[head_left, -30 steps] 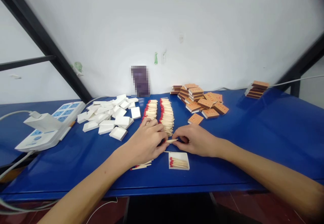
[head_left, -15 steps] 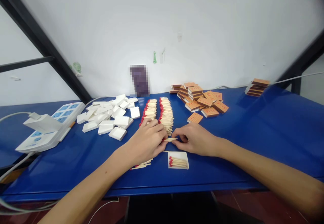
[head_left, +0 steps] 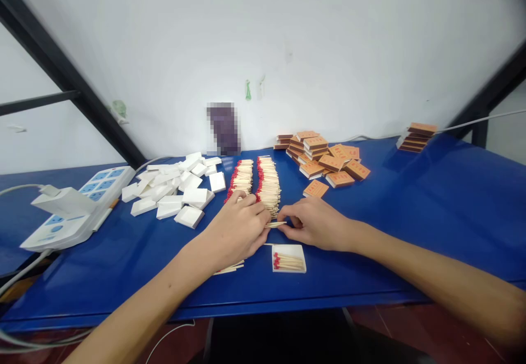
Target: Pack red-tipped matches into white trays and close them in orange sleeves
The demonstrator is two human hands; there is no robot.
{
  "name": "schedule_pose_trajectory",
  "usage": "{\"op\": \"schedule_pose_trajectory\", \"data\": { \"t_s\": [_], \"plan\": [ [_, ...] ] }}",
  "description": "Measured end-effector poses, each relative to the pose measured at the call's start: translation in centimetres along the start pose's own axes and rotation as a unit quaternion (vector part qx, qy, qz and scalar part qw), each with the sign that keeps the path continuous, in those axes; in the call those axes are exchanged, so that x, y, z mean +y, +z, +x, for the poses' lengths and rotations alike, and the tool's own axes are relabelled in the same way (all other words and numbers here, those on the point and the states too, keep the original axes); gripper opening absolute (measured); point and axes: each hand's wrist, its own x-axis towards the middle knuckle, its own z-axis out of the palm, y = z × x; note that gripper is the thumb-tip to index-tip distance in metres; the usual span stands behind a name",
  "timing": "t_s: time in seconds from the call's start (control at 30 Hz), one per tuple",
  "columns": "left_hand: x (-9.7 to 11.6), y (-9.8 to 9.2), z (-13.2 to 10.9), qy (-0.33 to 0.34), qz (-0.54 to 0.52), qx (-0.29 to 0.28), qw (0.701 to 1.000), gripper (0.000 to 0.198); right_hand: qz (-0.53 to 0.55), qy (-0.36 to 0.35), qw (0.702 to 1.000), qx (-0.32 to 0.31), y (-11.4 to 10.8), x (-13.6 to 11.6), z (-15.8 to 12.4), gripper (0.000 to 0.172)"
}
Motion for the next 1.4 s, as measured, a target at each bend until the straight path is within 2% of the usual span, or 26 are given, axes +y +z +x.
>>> {"op": "schedule_pose_trajectory", "data": {
  "t_s": [0.23, 0.4, 0.53, 0.63, 0.73, 0.83, 1.0, 1.23, 1.4],
  "plan": [
    [0.1, 0.0, -0.1, 0.014, 0.000, 0.017, 1.000, 0.019, 0.042, 0.005, 0.999, 0.001, -0.3, -0.3, -0.2, 0.010],
    [0.2, -0.7, -0.2, 0.010, -0.049, 0.039, 0.998, 0.017, 0.077, 0.014, 0.997, 0.012, -1.0, -0.9, -0.6, 0.010],
    [0.4, -1.6, -0.4, 0.009, -0.111, 0.046, 0.993, 0.017, 0.111, 0.009, 0.994, -0.008, -1.7, -1.4, -1.0, 0.009],
    [0.8, -2.3, -0.6, 0.002, -0.187, 0.024, 0.982, 0.014, 0.135, -0.017, 0.990, -0.038, -2.3, -1.7, -1.5, 0.003],
    [1.1, -2.4, -0.6, 0.019, -0.230, -0.015, 0.973, 0.011, 0.133, -0.050, 0.987, -0.079, -2.8, -1.9, -1.9, 0.006],
    [1.2, -2.0, -0.5, 0.041, -0.220, -0.029, 0.974, 0.009, 0.121, -0.057, 0.986, -0.097, -3.0, -1.9, -2.1, 0.009],
    [1.1, -1.2, -0.7, 0.059, -0.211, -0.018, 0.976, 0.009, 0.103, -0.060, 0.987, -0.110, -2.9, -1.9, -2.1, 0.011],
    [0.8, -1.8, -0.9, 0.059, -0.206, -0.017, 0.977, 0.008, 0.095, -0.081, 0.986, -0.113, -2.9, -1.8, -2.2, 0.005],
    [0.3, -1.7, -1.1, 0.041, -0.165, -0.030, 0.985, 0.016, 0.074, -0.090, 0.988, -0.097, -2.7, -1.7, -2.1, 0.010]
  ]
}}
